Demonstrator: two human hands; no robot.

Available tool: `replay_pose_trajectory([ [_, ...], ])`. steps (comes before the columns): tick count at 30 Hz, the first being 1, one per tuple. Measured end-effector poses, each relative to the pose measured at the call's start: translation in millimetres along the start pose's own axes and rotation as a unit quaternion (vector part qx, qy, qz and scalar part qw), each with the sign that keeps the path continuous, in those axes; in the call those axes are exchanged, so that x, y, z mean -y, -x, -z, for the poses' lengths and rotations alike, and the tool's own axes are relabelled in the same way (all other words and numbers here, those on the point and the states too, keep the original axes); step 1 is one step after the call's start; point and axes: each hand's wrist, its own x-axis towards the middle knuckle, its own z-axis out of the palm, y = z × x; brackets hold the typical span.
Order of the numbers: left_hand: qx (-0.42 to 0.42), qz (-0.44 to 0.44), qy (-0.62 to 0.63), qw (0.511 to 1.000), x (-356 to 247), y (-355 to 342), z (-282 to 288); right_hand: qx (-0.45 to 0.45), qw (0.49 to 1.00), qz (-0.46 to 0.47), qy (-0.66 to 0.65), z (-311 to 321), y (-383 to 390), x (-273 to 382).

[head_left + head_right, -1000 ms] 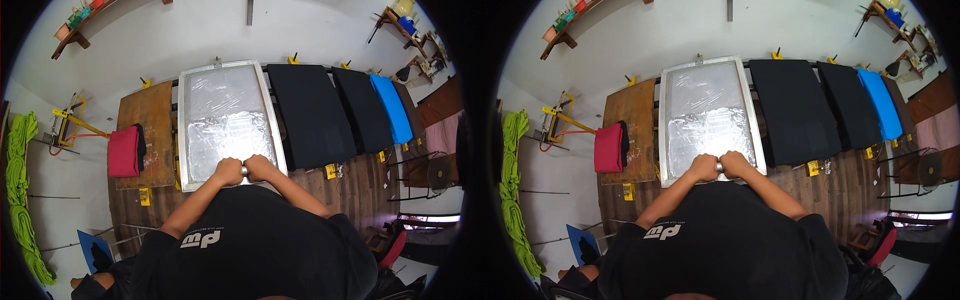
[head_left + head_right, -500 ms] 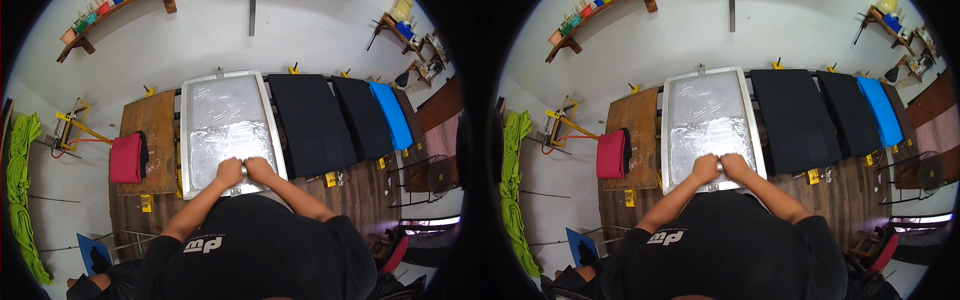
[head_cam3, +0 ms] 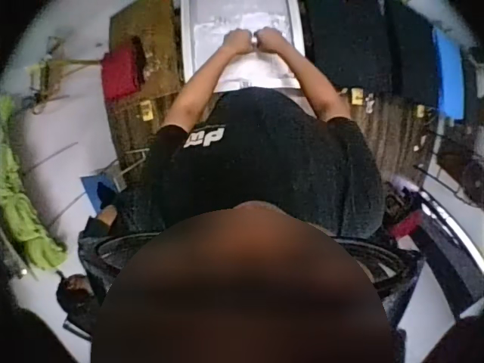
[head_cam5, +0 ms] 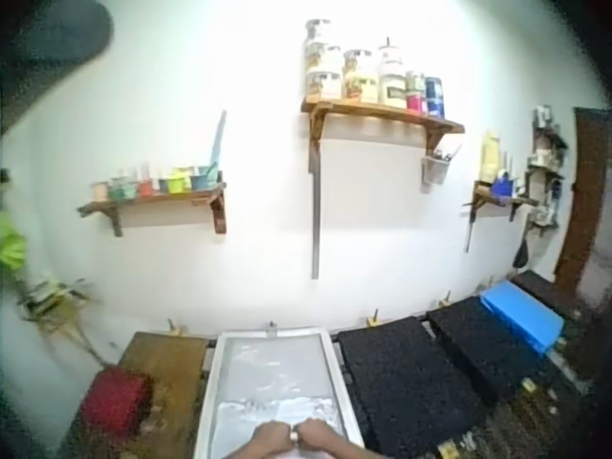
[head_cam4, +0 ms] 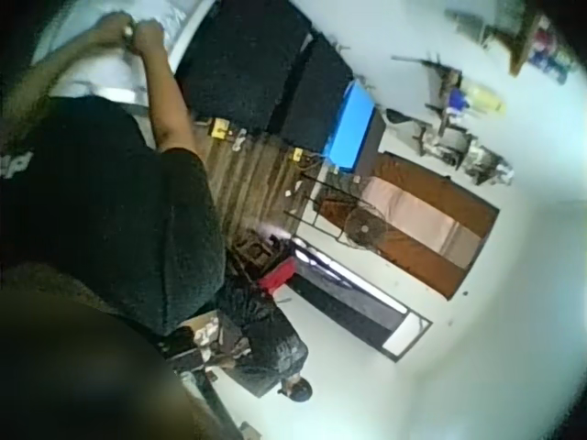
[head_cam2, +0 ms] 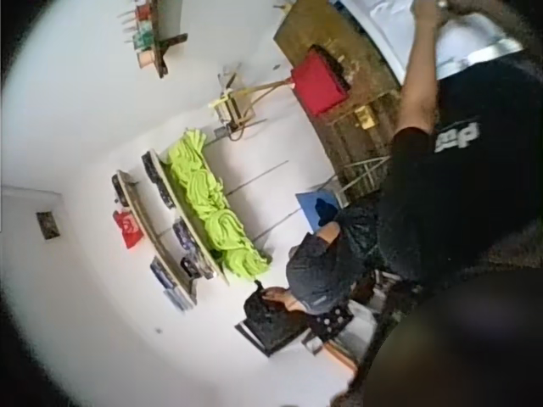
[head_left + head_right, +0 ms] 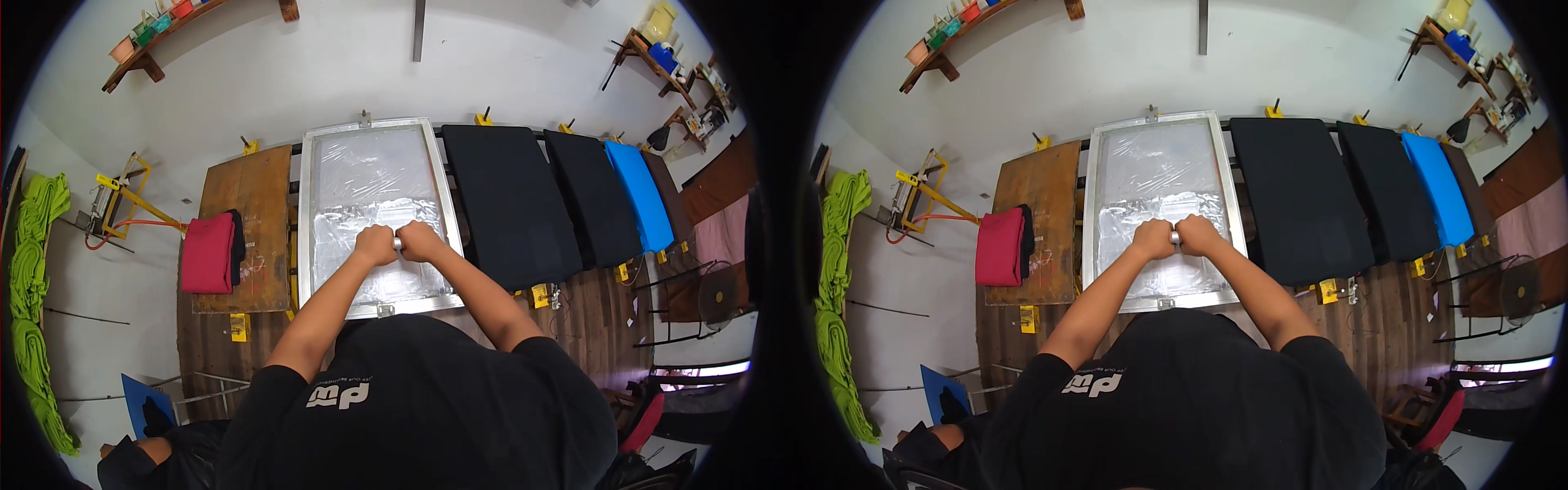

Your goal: Preparing a screen printing frame by applying and smoothing out a transparent film using a squeegee.

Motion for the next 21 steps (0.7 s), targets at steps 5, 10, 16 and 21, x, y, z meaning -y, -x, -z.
replay_pose_trajectory([
  [5,0.030,-0.053,0.002,0.998,-5.4,46.4,-26.6,0.036,0.999,0.035,0.002,-17.0,44.4,15.9],
  [10,0.099,-0.041,0.015,0.994,-17.5,81.9,-19.0,0.093,0.996,0.007,-0.014,-16.1,81.1,44.8],
  [16,0.095,-0.014,0.043,0.994,-6.3,40.6,1.3,0.115,0.992,-0.012,-0.055,4.7,33.4,16.1],
  [21,-0.128,-0.096,0.051,0.986,4.2,43.4,-36.8,-0.097,0.995,0.013,-0.016,-28.8,39.0,21.5],
])
